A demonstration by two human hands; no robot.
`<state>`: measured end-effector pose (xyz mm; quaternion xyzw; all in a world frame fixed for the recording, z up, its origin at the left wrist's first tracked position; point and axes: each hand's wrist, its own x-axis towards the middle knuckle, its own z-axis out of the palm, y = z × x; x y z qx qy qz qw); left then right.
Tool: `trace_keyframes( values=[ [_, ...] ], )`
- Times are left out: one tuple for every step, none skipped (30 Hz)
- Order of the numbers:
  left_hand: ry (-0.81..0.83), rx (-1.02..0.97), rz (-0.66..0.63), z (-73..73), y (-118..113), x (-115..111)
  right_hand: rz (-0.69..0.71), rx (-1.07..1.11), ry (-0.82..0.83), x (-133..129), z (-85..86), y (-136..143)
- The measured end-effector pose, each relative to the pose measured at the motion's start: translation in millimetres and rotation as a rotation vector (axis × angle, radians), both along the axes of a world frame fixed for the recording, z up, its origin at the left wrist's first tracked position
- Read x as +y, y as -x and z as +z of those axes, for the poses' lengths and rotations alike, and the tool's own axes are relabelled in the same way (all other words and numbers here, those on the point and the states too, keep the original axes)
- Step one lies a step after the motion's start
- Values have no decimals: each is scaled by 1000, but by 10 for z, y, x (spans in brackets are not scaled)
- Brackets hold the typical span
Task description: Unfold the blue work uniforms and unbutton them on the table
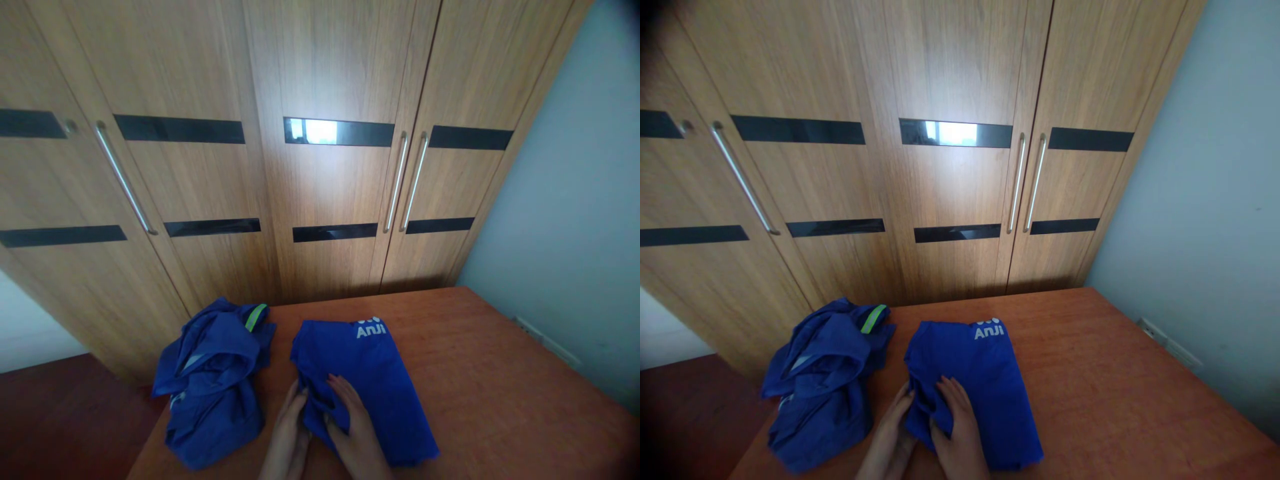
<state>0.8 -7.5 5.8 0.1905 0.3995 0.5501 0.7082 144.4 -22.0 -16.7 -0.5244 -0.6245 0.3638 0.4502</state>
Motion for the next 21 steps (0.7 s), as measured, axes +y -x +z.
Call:
trace_keyframes(
  values=[
    [32, -14, 6, -3, -2, 15, 12, -24, -23, 14, 0, 35],
    [65, -25, 15, -11, -1, 28, 18, -21, -30, 28, 0, 63],
    [87, -31, 23, -22, 3, 38, 13, 12, -20, 43, 2, 83],
    [93, -34, 22, -33, 10, 42, -12, 71, 10, 58, 9, 93],
    [83, -35, 19, -40, 21, 40, -62, 152, 61, 73, 25, 93],
    [65, -36, 15, -39, 34, 33, -126, 248, 129, 89, 52, 81],
    [50, -37, 18, -24, 52, 22, -195, 358, 200, 105, 95, 53],
    [44, -36, 28, 7, 74, 7, -260, 478, 264, 123, 152, 6],
    [44, -31, 42, 53, 103, -9, -310, 602, 320, 142, 224, -64],
    [48, -21, 56, 114, 140, -27, -338, 723, 368, 163, 308, -160],
    [53, -6, 69, 185, 184, -44, -347, 836, 408, 186, 396, -285],
    [59, 12, 81, 262, 235, -59, -343, 931, 450, 211, 482, -441],
    [65, 32, 94, 337, 293, -73, -341, 996, 494, 236, 558, -624],
    [70, 52, 108, 404, 356, -84, -343, 1038, 520, 260, 614, -832],
    [79, 75, 128, 457, 421, -94, -345, 1060, 512, 278, 642, -1057],
    [90, 100, 151, 493, 485, -103, -355, 1074, 476, 288, 638, -1291],
    [98, 130, 176, 509, 545, -113, -417, 1079, 415, 286, 598, -1526],
    [102, 161, 196, 503, 601, -124, -488, 1077, 354, 268, 523, -1753],
    [108, 194, 210, 476, 652, -139, -573, 1060, 312, 235, 418, -1964],
    [115, 227, 215, 431, 697, -159, -685, 1019, 287, 185, 291, -2156],
    [124, 261, 211, 369, 738, -183, -808, 952, 266, 123, 151, -2323]
  ],
)
